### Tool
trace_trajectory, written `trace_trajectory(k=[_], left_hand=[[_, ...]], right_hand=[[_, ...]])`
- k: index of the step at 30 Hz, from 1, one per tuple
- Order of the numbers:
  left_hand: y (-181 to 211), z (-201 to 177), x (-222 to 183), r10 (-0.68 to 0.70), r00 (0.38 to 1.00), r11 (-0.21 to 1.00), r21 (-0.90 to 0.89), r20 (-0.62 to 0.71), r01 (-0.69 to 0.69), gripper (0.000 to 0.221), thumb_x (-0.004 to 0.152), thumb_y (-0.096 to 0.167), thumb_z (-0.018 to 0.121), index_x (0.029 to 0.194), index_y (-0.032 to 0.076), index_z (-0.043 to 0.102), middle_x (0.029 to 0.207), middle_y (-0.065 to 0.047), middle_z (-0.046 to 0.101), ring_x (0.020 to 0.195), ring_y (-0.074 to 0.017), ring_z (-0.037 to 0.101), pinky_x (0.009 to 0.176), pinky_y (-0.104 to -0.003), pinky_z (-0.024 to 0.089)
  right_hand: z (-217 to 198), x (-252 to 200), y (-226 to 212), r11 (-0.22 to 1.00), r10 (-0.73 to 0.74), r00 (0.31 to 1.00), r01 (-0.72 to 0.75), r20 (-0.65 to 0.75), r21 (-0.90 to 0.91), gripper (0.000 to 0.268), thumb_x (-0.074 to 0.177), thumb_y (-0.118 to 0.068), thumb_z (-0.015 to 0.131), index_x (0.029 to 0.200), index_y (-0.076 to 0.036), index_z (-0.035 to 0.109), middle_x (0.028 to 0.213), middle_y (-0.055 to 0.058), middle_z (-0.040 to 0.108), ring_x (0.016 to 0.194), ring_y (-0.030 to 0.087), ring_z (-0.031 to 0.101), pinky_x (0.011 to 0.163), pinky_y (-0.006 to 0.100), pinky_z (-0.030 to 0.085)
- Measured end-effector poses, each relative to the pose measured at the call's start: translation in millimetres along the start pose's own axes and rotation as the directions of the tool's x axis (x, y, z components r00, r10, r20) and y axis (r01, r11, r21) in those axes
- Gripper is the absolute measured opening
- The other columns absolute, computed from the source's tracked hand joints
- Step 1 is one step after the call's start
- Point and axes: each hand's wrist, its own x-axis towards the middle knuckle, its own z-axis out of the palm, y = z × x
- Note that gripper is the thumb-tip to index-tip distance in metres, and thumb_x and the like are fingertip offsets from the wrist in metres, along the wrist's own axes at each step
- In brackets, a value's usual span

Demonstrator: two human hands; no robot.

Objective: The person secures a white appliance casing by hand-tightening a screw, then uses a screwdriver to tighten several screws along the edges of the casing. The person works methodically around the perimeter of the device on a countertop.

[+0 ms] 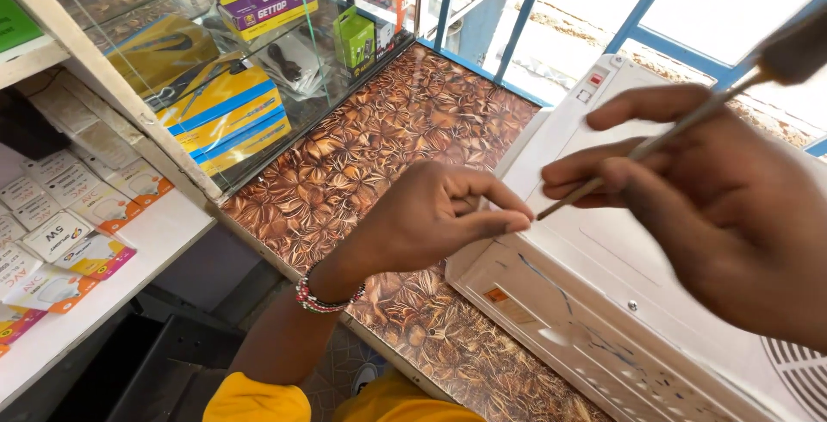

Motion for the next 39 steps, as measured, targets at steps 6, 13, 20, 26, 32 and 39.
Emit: trace_trajectory(k=[6, 13, 20, 26, 32, 39], left_hand=[[-39, -13, 17, -0.145, 0.974, 0.722, -0.654, 0.175, 0.225, 0.024, 0.101, 0.039, 0.047, 0.099, 0.015, 0.053, 0.059, 0.007, 0.037, 0.042, -0.0054, 0.025, 0.033, -0.021, 0.023], [-17, -13, 40, 0.08, 0.924, 0.459, -0.836, 0.374, 0.299, 0.018, 0.089, 0.021, 0.041, 0.073, 0.012, 0.042, 0.056, 0.006, 0.026, 0.044, -0.0041, 0.013, 0.034, -0.02, 0.013], [47, 3, 45, 0.144, 0.911, 0.708, -0.683, 0.386, 0.177, 0.025, 0.099, 0.031, 0.052, 0.082, 0.013, 0.055, 0.057, 0.009, 0.034, 0.043, -0.0042, 0.021, 0.033, -0.02, 0.021], [80, 19, 48, 0.212, 0.911, 0.874, -0.486, 0.355, -0.014, 0.032, 0.093, 0.047, 0.051, 0.083, 0.017, 0.059, 0.063, 0.009, 0.039, 0.05, -0.0051, 0.027, 0.04, -0.021, 0.025], [112, 29, 51, 0.391, 0.892, 0.831, -0.504, 0.226, -0.236, 0.048, 0.083, 0.059, 0.049, 0.088, 0.012, 0.057, 0.076, 0.003, 0.057, 0.065, -0.0071, 0.054, 0.058, -0.022, 0.044], [121, 29, 75, 0.52, 0.784, 0.829, -0.423, 0.34, -0.366, 0.053, 0.082, 0.059, 0.05, 0.1, 0.011, 0.064, 0.076, 0.005, 0.062, 0.064, -0.0039, 0.053, 0.057, -0.02, 0.042]], right_hand=[[-20, -33, 6, 0.964, 0.226, 0.919, -0.26, -0.323, -0.063, 0.03, 0.096, -0.01, 0.054, 0.12, 0.008, 0.051, 0.094, 0.026, 0.08, 0.085, 0.032, 0.085, 0.075, 0.038, 0.07], [-32, -80, 11, 0.851, 0.301, 0.915, -0.385, -0.268, -0.357, 0.023, 0.094, -0.026, 0.06, 0.11, -0.013, 0.068, 0.088, -0.006, 0.094, 0.074, 0.011, 0.094, 0.069, 0.023, 0.073], [-34, -84, 9, 0.77, 0.216, 0.951, -0.305, -0.221, -0.56, 0.032, 0.092, -0.038, 0.058, 0.092, -0.029, 0.089, 0.116, -0.02, 0.079, 0.067, 0.006, 0.09, 0.049, 0.026, 0.062], [-37, -85, 18, 0.81, 0.187, 0.961, -0.269, -0.204, -0.521, 0.037, 0.093, -0.039, 0.056, 0.092, -0.025, 0.09, 0.115, -0.009, 0.078, 0.068, 0.006, 0.089, 0.07, 0.026, 0.069], [-39, -81, 22, 0.911, 0.088, 0.987, -0.135, -0.136, -0.389, 0.035, 0.093, -0.031, 0.058, 0.091, -0.011, 0.086, 0.103, 0.0, 0.08, 0.108, 0.006, 0.074, 0.077, 0.025, 0.077], [-47, -83, 29, 0.975, 0.118, 0.993, -0.111, 0.026, -0.195, 0.033, 0.098, -0.02, 0.052, 0.104, -0.007, 0.082, 0.108, -0.001, 0.083, 0.099, 0.012, 0.09, 0.092, 0.029, 0.073]])
